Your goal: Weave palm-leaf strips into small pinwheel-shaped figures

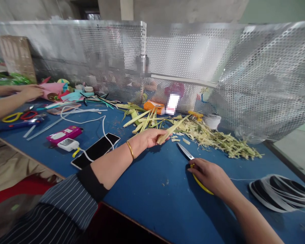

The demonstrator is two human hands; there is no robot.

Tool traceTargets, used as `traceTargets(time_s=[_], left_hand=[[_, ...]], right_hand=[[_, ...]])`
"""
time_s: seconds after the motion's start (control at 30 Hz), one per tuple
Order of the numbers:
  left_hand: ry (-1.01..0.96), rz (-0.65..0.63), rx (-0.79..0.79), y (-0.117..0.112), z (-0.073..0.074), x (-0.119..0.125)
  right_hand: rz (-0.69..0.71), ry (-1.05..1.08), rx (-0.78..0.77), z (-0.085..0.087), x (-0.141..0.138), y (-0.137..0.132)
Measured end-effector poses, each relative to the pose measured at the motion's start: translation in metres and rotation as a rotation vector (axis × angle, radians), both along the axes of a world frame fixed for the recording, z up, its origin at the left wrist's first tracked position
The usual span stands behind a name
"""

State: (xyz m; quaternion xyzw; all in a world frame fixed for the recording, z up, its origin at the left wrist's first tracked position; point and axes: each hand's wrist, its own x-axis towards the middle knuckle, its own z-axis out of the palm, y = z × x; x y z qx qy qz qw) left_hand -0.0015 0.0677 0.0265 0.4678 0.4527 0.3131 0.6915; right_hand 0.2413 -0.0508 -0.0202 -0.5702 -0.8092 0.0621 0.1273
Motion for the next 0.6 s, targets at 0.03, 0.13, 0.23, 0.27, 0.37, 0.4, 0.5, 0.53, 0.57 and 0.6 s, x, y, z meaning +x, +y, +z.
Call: traceTargets(time_s=[0.03,0.13,0.23,0.27,0.37,0.4,0.5,0.53,0.57,0.6], left_hand=[[-0.116,0.010,-0.094,-0.001,-0.002,0.002],[-0.238,0.025,-0.189,-0.007,-0.005,0.009],[-0.233,0.098,-0.166,-0.014,-0.004,0.018],[-0.218,0.136,-0.144,-0.018,-0.004,0.021],[-0.185,0.197,-0.089,-0.031,-0.002,0.031],[-0.181,0.194,-0.069,-0.036,-0.002,0.034],[-0.143,0.152,0.028,-0.050,-0.004,0.041],[-0.135,0.130,0.054,-0.054,-0.005,0.043],[-0.130,0.112,0.070,-0.057,-0.006,0.044],[-0.127,0.099,0.079,-0.059,-0.007,0.045]], right_hand=[[-0.003,0.010,0.001,0.000,0.000,0.000],[-0.002,0.086,-0.004,0.002,0.000,0.000],[-0.053,0.264,0.037,0.003,-0.001,0.000],[-0.094,0.342,0.063,0.003,-0.002,0.001],[-0.262,0.636,0.103,0.006,-0.008,0.003],[-0.316,0.753,0.086,0.008,-0.012,0.005],[-0.392,1.105,-0.041,0.018,-0.033,0.009],[-0.393,1.200,-0.090,0.022,-0.041,0.012],[-0.385,1.275,-0.137,0.025,-0.049,0.014],[-0.371,1.333,-0.172,0.028,-0.056,0.017]])
